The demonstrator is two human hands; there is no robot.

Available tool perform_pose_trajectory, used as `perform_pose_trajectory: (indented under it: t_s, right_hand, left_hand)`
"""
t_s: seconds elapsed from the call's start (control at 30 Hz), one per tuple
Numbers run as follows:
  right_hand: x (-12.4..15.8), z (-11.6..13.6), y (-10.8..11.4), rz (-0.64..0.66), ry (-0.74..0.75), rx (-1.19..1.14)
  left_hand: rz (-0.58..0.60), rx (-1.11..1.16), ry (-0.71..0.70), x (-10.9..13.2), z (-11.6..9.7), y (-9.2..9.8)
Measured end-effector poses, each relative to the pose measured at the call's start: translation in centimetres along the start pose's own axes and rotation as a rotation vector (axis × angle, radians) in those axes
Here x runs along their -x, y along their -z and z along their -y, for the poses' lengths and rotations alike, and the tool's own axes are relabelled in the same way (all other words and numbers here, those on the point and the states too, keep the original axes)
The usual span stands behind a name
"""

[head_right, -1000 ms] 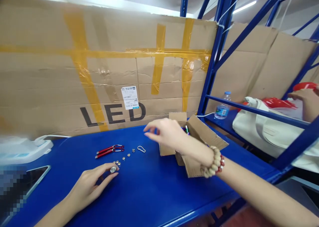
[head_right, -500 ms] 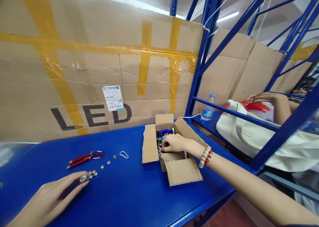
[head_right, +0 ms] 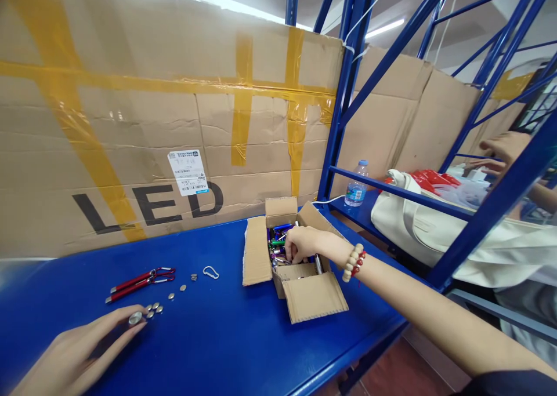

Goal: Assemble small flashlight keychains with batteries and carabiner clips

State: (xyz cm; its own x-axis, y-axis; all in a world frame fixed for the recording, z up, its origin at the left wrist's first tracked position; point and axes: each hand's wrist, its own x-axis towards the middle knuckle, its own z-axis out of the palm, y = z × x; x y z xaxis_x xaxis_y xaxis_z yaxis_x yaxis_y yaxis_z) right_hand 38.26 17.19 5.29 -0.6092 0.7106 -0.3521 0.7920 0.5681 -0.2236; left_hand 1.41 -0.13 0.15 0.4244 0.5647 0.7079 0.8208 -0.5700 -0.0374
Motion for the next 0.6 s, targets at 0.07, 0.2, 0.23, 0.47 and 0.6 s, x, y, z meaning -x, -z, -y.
perform_pose_trajectory:
  t_s: [0.07, 0.2, 0.23, 0.47, 0.6]
  right_hand:
    - [-0.3, -0.2, -0.1, 0.047, 0.032, -0.045]
    - [-0.6, 0.3, 0.0, 0.063, 0.116, -0.076]
    - [-0.5, 0.6, 0.1, 0.043, 0.122, -0.059]
    - [-0.7, 1.5, -0.4, -0.036, 0.198, 0.015]
    - [-1.0, 1.0, -1.2, -0.107, 0.253, 0.003]
  left_hand:
    - [0.000, 0.006, 0.003, 0.0, 0.0, 0.1]
    - [-0.023, 0.023, 0.001, 0.1, -0.1, 0.1]
    - [-0.028, 0.035, 0.005, 0.1, -0.1, 0.0]
    - [0.040, 0.114, 0.072, 1.2, 0.1, -0.5]
    - [0.049, 0.117, 0.072, 1.4, 0.3, -0.5]
